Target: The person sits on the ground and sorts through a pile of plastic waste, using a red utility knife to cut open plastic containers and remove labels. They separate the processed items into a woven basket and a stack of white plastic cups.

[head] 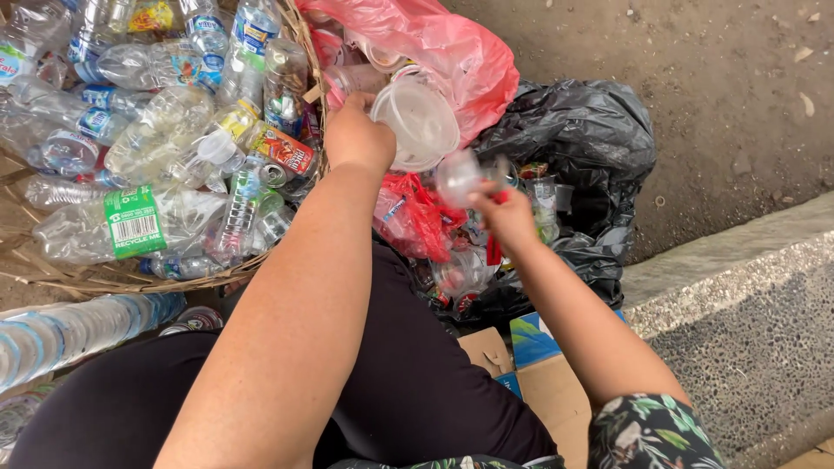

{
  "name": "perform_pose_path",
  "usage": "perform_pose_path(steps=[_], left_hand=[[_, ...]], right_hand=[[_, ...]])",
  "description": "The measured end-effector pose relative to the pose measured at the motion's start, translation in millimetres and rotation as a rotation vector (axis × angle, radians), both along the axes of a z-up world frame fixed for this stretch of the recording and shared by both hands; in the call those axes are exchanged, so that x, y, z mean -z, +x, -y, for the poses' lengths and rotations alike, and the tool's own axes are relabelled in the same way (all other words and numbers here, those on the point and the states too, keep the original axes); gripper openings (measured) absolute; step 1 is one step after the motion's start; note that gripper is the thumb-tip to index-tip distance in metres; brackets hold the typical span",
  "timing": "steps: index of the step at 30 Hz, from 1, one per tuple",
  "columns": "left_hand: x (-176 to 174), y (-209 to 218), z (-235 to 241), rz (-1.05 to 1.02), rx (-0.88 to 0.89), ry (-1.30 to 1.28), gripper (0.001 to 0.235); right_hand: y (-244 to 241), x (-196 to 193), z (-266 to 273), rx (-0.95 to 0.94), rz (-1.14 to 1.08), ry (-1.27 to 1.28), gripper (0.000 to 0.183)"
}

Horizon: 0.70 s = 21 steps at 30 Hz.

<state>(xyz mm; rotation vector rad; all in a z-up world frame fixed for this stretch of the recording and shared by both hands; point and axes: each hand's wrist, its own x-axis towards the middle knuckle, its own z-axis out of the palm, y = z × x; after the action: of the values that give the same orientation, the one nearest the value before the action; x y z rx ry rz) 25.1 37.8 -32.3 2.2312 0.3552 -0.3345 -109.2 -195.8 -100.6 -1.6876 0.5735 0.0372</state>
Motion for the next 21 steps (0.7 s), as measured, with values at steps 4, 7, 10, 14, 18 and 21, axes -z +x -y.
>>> perform_pose_path(steps=[4,7,10,14,18,21], left_hand=[[1,-2,6,-0.035,0.038,0.022,0.031],[5,-7,18,-0.077,0.174,0.091,0.04],[11,-8,25,-0.044,0.285,0.117,0.038],[7,-10,22,-0.064,0.358,0.075,0.037],[15,-10,24,0.006,0.444,0.004,0.039],[-11,-23,26,-0.004,0.492,-0.022,0.038]], right_hand=[[-3,-53,32,0.101,0.182,-0.016,0.012],[-4,-84,34,0.056,0.366,0.0,0.015],[-4,-107,17,-0.106,0.379,-0.139,0.018],[-7,-118,5,-0.164,0.383,-0.084,0.039],[1,-80,18,-0.05,0.183,0.039,0.047],[-4,-74,0,0.001,0.025,0.244,0.054]])
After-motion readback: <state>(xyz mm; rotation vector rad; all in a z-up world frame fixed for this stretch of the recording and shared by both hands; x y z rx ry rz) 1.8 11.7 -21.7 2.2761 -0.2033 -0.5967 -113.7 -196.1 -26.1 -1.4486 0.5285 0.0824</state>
